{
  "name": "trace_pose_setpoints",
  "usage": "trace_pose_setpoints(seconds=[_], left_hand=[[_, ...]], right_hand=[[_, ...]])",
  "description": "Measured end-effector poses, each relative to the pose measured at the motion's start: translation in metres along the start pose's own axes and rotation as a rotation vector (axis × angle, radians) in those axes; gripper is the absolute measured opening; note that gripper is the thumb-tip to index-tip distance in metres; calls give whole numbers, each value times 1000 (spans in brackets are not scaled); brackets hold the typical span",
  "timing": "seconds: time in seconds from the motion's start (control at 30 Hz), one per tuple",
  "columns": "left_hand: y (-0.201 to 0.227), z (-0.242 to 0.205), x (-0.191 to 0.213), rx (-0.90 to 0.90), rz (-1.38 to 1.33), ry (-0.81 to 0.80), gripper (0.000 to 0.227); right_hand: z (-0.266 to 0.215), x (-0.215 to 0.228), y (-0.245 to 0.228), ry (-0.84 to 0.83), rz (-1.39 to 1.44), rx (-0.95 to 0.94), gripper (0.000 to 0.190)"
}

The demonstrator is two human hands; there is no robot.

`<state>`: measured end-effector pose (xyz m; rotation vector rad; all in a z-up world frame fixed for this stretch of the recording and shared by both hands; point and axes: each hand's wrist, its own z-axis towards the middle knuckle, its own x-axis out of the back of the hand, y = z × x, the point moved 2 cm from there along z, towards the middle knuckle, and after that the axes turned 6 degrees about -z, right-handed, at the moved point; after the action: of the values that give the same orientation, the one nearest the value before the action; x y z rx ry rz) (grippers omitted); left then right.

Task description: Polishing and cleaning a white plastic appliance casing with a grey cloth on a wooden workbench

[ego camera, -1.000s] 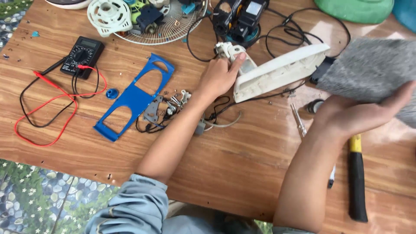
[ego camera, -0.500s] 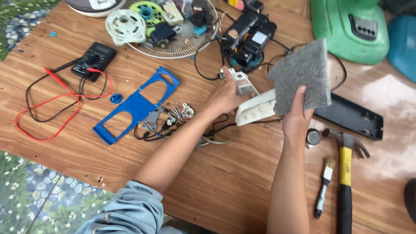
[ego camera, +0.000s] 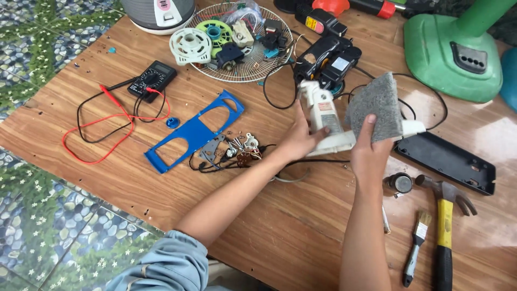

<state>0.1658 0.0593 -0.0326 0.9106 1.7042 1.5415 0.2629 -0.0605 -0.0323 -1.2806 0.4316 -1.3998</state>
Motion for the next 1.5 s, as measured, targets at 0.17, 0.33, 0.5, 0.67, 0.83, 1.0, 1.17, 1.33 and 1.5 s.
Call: trace_pose_setpoints(seconds=[0.17, 0.33, 0.5, 0.67, 0.83, 1.0, 1.17, 1.33, 1.5], left_hand=[[2, -8, -4, -115, 70, 26, 115], [14, -26, -14, -225, 43, -6, 117], [1, -9, -7, -573, 81, 60, 105], [47, -29, 31, -737, 182, 54, 109], [51, -32, 57, -798, 256, 74, 107], [47, -24, 65, -563, 475, 44, 105], [48, -22, 60, -520, 505, 30, 103], [50, -30, 50, -446, 585, 33, 105], [49, -34, 38, -589, 637, 20, 106]], right_hand=[[-6, 9, -15, 30, 72, -200, 68], [-8, 23, -33, 111, 113, -419, 91], [12, 33, -33, 398, 794, -121, 77], [20, 77, 3, 361, 903, 119, 76], [18, 81, 12, 457, 962, 229, 58], [12, 56, -12, 486, 920, -5, 73], [9, 25, -8, 495, 918, -212, 68], [-4, -9, -9, 289, 889, -174, 77], [-33, -21, -51, 63, 173, -496, 97]])
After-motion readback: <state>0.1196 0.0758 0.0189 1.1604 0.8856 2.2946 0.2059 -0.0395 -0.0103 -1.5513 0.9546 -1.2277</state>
